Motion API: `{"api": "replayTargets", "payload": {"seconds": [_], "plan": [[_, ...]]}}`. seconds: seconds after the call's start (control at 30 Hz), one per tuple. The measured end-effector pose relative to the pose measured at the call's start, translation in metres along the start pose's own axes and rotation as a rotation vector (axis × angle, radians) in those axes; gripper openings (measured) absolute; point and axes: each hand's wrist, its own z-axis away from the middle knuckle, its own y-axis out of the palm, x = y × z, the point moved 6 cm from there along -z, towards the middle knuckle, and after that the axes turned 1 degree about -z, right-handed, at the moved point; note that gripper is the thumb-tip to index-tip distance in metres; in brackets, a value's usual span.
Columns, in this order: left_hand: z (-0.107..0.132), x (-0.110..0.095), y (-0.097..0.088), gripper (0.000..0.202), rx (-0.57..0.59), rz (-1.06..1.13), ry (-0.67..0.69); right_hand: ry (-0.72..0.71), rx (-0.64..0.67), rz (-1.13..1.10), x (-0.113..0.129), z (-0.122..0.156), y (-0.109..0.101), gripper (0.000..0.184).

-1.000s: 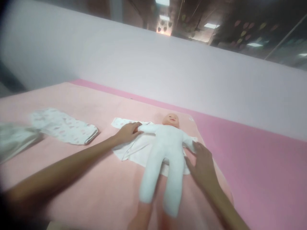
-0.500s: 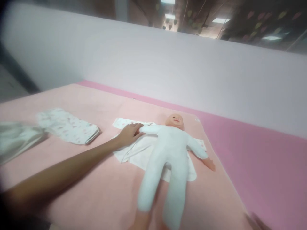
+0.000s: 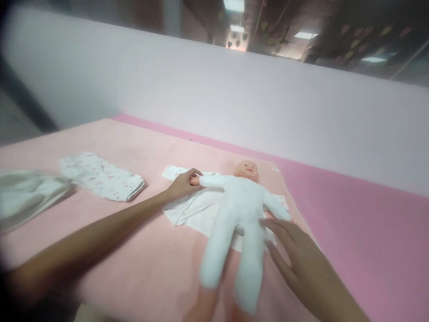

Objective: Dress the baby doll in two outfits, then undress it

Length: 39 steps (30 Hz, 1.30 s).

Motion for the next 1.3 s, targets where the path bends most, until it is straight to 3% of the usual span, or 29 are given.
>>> {"api": "replayTargets", "payload": {"seconds": [0.17, 0.27, 0.33, 0.43, 0.63, 0.8, 0.93, 1.13, 1.3], "plan": [[-0.008, 0.01, -0.006, 0.038, -0.074, 0.258, 0.01, -0.288, 0.161, -0.076, 0.081, -0.147, 0.039, 0.055], [-0.008, 0.015, -0.006, 0.028, -0.114, 0.221, -0.006, -0.354, 0.321, -0.086, 0.101, -0.212, 0.072, 0.048], [-0.008, 0.016, -0.004, 0.023, -0.106, 0.158, -0.025, -0.342, 0.461, -0.135, 0.101, -0.234, 0.092, 0.04], [-0.007, 0.012, 0.003, 0.031, -0.047, 0.018, -0.009, -0.28, 0.481, -0.234, 0.092, -0.241, 0.101, 0.039], [-0.006, -0.001, 0.013, 0.04, -0.026, -0.332, 0.076, -0.124, 0.35, -0.375, 0.069, -0.226, 0.082, 0.046], [-0.017, -0.007, 0.021, 0.044, 0.036, -0.49, -0.002, -0.119, 0.333, -0.402, 0.069, -0.225, 0.081, 0.044], [-0.031, -0.008, 0.029, 0.04, 0.062, -0.558, -0.075, -0.132, 0.313, -0.331, 0.07, -0.227, 0.084, 0.042], [-0.033, -0.009, 0.037, 0.024, 0.006, -0.574, 0.009, -0.137, 0.323, -0.212, 0.068, -0.226, 0.085, 0.04], [-0.034, -0.006, 0.035, 0.027, -0.022, -0.507, 0.057, -0.099, 0.328, -0.142, 0.062, -0.227, 0.088, 0.043]]}}
